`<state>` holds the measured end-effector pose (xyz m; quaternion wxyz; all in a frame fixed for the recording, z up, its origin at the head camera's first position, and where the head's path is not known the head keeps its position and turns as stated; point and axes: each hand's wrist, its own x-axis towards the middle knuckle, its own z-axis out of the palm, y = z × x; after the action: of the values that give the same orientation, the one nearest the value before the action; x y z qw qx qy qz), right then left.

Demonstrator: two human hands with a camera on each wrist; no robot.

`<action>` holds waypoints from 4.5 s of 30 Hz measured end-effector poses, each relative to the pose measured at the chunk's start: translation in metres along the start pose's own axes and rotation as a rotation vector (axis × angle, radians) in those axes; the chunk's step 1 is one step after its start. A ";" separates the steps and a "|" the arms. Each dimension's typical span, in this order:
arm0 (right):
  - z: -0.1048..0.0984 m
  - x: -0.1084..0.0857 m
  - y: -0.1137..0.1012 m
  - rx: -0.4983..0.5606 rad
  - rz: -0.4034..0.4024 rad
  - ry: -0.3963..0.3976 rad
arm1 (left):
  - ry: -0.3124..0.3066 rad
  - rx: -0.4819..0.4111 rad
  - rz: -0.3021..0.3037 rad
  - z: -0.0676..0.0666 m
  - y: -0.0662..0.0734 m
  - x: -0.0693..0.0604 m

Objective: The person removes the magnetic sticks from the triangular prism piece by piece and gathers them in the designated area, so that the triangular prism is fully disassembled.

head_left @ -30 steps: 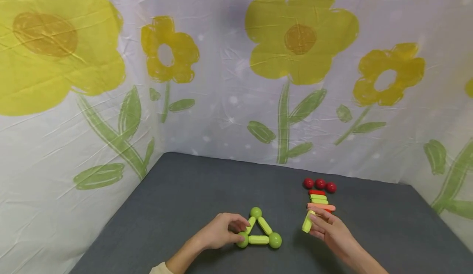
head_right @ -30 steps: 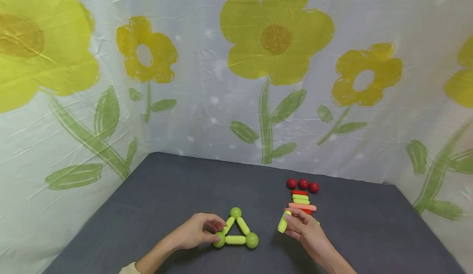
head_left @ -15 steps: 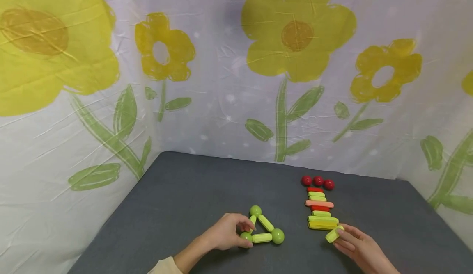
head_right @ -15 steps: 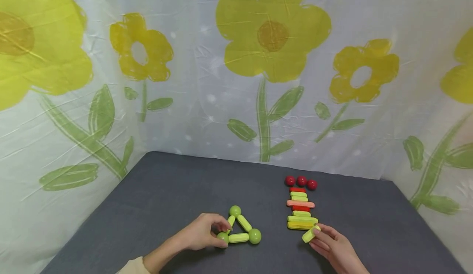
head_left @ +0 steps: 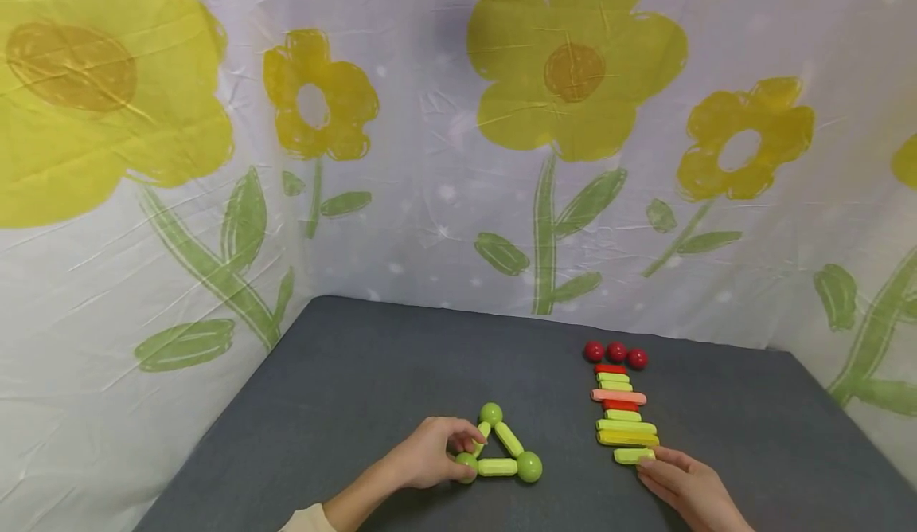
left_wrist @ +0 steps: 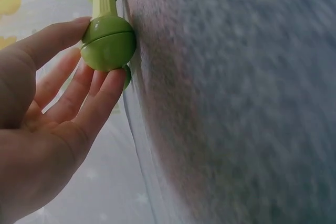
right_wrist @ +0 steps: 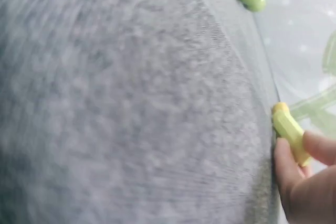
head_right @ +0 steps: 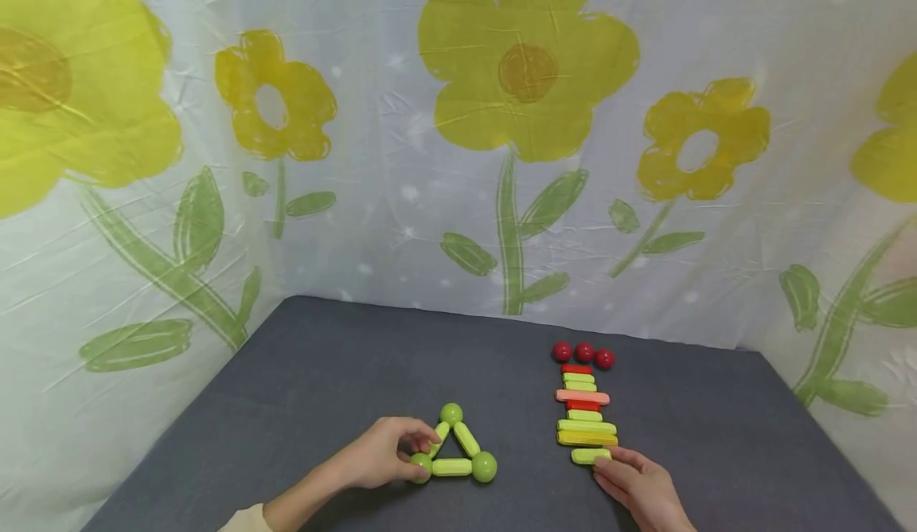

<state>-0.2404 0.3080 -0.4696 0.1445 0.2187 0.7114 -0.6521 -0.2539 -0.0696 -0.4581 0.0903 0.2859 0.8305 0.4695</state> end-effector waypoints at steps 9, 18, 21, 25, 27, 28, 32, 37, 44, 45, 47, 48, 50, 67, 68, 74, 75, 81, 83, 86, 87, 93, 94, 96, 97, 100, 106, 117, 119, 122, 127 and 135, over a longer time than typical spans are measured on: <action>0.004 0.000 -0.005 -0.067 0.036 0.104 | -0.046 -0.086 -0.041 -0.008 -0.004 -0.011; 0.005 0.000 -0.008 -0.041 0.036 0.104 | -0.045 -0.126 -0.056 -0.012 -0.003 -0.016; 0.005 0.000 -0.007 -0.033 0.028 0.102 | -0.030 -0.122 -0.056 -0.011 -0.003 -0.016; 0.004 -0.001 -0.006 -0.036 0.023 0.085 | -0.011 -0.077 -0.049 -0.010 -0.004 -0.017; 0.004 -0.001 -0.006 -0.032 0.021 0.073 | -0.003 -0.046 -0.050 -0.010 -0.005 -0.017; 0.004 -0.001 -0.006 -0.029 0.021 0.068 | 0.001 -0.030 -0.050 -0.010 -0.005 -0.018; 0.004 -0.001 -0.007 0.001 0.020 0.044 | 0.008 -0.007 -0.055 -0.010 -0.007 -0.018; 0.004 -0.003 -0.007 0.025 0.003 0.024 | 0.004 -0.007 -0.056 -0.010 -0.007 -0.019; 0.003 -0.004 -0.008 0.030 -0.007 0.004 | 0.001 -0.008 -0.065 -0.011 -0.006 -0.019; 0.004 -0.004 -0.008 0.031 -0.005 0.003 | -0.001 -0.009 -0.069 -0.011 -0.005 -0.020; 0.004 -0.004 -0.007 0.033 -0.006 -0.009 | -0.005 -0.011 -0.077 -0.011 -0.005 -0.020; 0.005 -0.003 -0.006 0.031 -0.007 -0.018 | -0.006 -0.012 -0.080 -0.011 -0.005 -0.020; 0.006 -0.003 -0.005 0.035 -0.021 -0.046 | -0.006 -0.013 -0.087 -0.011 -0.004 -0.020; 0.035 -0.016 -0.011 -0.012 -0.015 -0.619 | -0.016 -0.053 -0.133 -0.013 -0.006 -0.021; 0.041 -0.018 -0.011 -0.013 -0.010 -0.655 | -0.015 -0.069 -0.146 -0.013 -0.007 -0.021; 0.080 -0.023 -0.011 -0.025 0.002 -0.660 | -0.034 -0.181 -0.212 -0.011 -0.009 -0.023; 0.085 -0.023 -0.011 -0.023 0.000 -0.653 | -0.042 -0.195 -0.219 -0.011 -0.010 -0.023; 0.106 -0.023 -0.012 -0.023 0.003 -0.610 | -0.049 -0.244 -0.242 -0.012 -0.010 -0.022; 0.112 -0.023 -0.013 -0.026 -0.002 -0.602 | -0.044 -0.249 -0.240 -0.012 -0.010 -0.022; 0.117 -0.023 -0.014 -0.043 -0.018 -0.597 | -0.039 -0.259 -0.241 -0.013 -0.010 -0.023; 0.119 -0.022 -0.015 -0.054 -0.024 -0.594 | -0.037 -0.261 -0.241 -0.013 -0.010 -0.023; 0.126 -0.020 -0.018 -0.167 -0.075 -0.554 | -0.035 -0.273 -0.236 -0.014 -0.009 -0.023; 0.127 -0.020 -0.019 -0.184 -0.083 -0.548 | -0.035 -0.273 -0.234 -0.014 -0.009 -0.023; 0.128 -0.018 -0.020 -0.208 -0.088 -0.540 | -0.037 -0.274 -0.233 -0.014 -0.010 -0.023; 0.129 -0.018 -0.020 -0.214 -0.089 -0.540 | -0.037 -0.275 -0.236 -0.014 -0.009 -0.023; 0.128 -0.016 -0.021 -0.225 -0.089 -0.559 | -0.040 -0.279 -0.241 -0.013 -0.009 -0.023; 0.125 -0.013 -0.021 -0.215 -0.097 -0.613 | -0.044 -0.281 -0.234 -0.013 -0.009 -0.022; 0.125 -0.010 -0.025 -0.204 -0.099 -0.673 | -0.041 -0.277 -0.230 -0.012 -0.011 -0.021; 0.124 -0.009 -0.025 -0.215 -0.098 -0.690 | -0.043 -0.283 -0.229 -0.012 -0.011 -0.021; 0.122 -0.007 -0.024 -0.212 -0.081 -0.721 | -0.044 -0.297 -0.235 -0.011 -0.010 -0.021; 0.119 -0.003 -0.019 -0.109 -0.012 -0.772 | -0.036 -0.304 -0.244 -0.010 -0.009 -0.022; 0.114 -0.003 -0.012 0.018 0.001 -0.887 | -0.058 -0.311 -0.229 -0.008 -0.005 -0.022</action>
<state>-0.2531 0.1944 -0.4697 0.4341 -0.0808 0.5749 -0.6889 -0.2419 -0.0899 -0.4604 0.2101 0.1853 0.7721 0.5704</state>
